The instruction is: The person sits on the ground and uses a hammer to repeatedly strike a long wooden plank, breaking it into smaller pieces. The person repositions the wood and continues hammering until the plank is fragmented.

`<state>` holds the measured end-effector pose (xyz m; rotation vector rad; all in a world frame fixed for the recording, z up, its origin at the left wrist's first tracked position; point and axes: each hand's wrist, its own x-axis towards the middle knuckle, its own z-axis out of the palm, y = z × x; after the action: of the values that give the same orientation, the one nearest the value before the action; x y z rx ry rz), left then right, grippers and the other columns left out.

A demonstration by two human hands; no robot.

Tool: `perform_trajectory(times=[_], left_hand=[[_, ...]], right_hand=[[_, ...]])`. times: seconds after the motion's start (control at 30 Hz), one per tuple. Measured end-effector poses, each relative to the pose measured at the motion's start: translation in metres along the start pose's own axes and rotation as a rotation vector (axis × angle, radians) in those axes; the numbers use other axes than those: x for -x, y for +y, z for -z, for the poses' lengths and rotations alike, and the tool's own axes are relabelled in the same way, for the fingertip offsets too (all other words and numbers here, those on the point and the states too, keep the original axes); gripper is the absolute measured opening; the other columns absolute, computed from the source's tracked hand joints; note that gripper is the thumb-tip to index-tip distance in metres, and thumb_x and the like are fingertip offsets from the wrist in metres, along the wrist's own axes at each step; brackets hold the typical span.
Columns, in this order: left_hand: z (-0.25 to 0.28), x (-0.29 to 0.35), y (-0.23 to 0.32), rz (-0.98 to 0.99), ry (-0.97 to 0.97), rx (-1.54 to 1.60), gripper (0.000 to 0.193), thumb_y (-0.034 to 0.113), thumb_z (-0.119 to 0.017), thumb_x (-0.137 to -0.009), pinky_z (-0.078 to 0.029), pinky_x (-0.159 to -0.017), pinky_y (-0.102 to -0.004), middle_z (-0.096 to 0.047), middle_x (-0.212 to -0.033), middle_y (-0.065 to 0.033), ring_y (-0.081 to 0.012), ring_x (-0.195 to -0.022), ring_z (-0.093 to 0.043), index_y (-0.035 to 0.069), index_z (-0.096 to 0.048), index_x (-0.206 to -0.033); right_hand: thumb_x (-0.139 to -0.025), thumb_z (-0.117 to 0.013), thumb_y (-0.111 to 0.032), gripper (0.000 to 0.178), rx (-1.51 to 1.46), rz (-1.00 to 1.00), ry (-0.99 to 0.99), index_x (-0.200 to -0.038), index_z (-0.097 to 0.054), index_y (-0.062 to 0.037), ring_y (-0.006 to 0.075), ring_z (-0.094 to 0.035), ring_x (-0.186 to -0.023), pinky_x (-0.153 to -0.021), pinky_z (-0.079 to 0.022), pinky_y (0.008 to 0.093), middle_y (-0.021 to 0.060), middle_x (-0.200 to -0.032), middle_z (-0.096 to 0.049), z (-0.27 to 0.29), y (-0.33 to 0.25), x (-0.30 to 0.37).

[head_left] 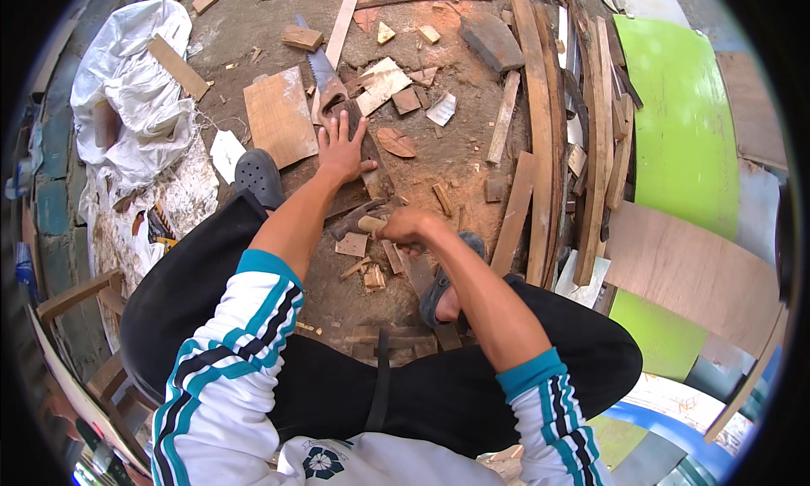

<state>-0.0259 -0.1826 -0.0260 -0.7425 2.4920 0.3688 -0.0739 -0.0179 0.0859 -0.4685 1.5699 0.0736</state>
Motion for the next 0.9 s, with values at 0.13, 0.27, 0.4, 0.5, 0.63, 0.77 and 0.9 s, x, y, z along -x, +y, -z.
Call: perform_trajectory(times=[0.13,0.27,0.4,0.5,0.63,0.77,0.9], left_hand=[[-0.033,0.033,-0.007,-0.02,0.18,0.181,0.072,0.048,-0.062,-0.093,-0.024,-0.118,-0.0517,-0.028,-0.16,-0.0152,-0.0325,-0.147,-0.028,0.017,-0.036,-0.152],[-0.055,0.08,-0.01,0.212,0.161,0.653,0.043,0.035,-0.061,-0.095,-0.047,-0.1,-0.0457,-0.065,-0.129,-0.0163,-0.0329,-0.119,-0.061,0.008,-0.064,-0.128],[-0.114,0.101,-0.017,0.632,0.101,1.093,0.035,0.033,-0.06,-0.097,-0.052,-0.086,-0.0427,-0.073,-0.109,-0.0136,-0.0276,-0.1,-0.069,0.004,-0.07,-0.115],[-0.125,0.102,-0.01,0.917,0.133,1.699,0.03,0.027,-0.056,-0.099,-0.053,-0.08,-0.0396,-0.072,-0.106,-0.0116,-0.0224,-0.091,-0.069,0.003,-0.069,-0.113],[-0.14,0.1,0.002,0.795,0.107,1.735,0.027,0.017,-0.048,-0.101,-0.055,-0.076,-0.0387,-0.07,-0.101,-0.0105,-0.0194,-0.084,-0.068,0.002,-0.067,-0.113],[-0.199,0.113,0.021,0.359,0.073,1.085,0.036,0.024,-0.059,-0.091,-0.05,-0.096,-0.0474,-0.069,-0.106,-0.0209,-0.0383,-0.108,-0.065,0.001,-0.065,-0.119],[-0.175,0.14,0.081,0.055,-0.192,0.597,0.076,0.035,-0.076,-0.08,-0.046,-0.103,-0.047,-0.051,-0.14,-0.0201,-0.0371,-0.128,-0.052,0.002,-0.044,-0.141]], right_hand=[[-0.094,-0.06,-0.044,0.046,0.435,0.015,-0.052,-0.084,-0.067,0.0001,0.0231,-0.06,-0.061,-0.061,-0.051,0.0427,0.0108,-0.072,-0.065,0.022,-0.016,-0.007],[-0.09,-0.063,-0.053,0.055,0.542,-0.037,0.101,-0.077,-0.068,0.0001,0.0254,-0.064,-0.066,-0.066,-0.052,0.0427,0.011,-0.069,-0.065,0.009,-0.028,-0.01],[-0.087,-0.068,-0.058,0.06,0.577,0.073,0.135,-0.073,-0.071,0.0003,0.0235,-0.064,-0.062,-0.062,-0.051,0.0408,0.0089,-0.065,-0.065,0.01,-0.014,0.0],[-0.083,-0.073,-0.054,0.055,0.473,0.158,0.11,-0.083,-0.072,0.0013,0.0206,-0.063,-0.059,-0.057,-0.05,0.0388,0.0088,-0.066,-0.064,0.016,0.01,-0.002],[-0.081,-0.078,-0.048,0.052,0.179,0.135,0.1,-0.098,-0.072,0.0011,0.0166,-0.06,-0.053,-0.049,-0.047,0.0352,0.0073,-0.066,-0.062,0.023,0.042,0.018],[-0.082,-0.078,-0.044,0.049,0.022,0.182,0.142,-0.104,-0.071,-0.0009,0.0157,-0.057,-0.049,-0.045,-0.044,0.0332,0.0055,-0.065,-0.059,0.019,0.039,0.028],[-0.083,-0.077,-0.041,0.045,-0.094,0.129,0.191,-0.102,-0.071,-0.0011,0.0151,-0.056,-0.047,-0.043,-0.043,0.0325,0.0049,-0.061,-0.057,0.008,0.056,0.031]])
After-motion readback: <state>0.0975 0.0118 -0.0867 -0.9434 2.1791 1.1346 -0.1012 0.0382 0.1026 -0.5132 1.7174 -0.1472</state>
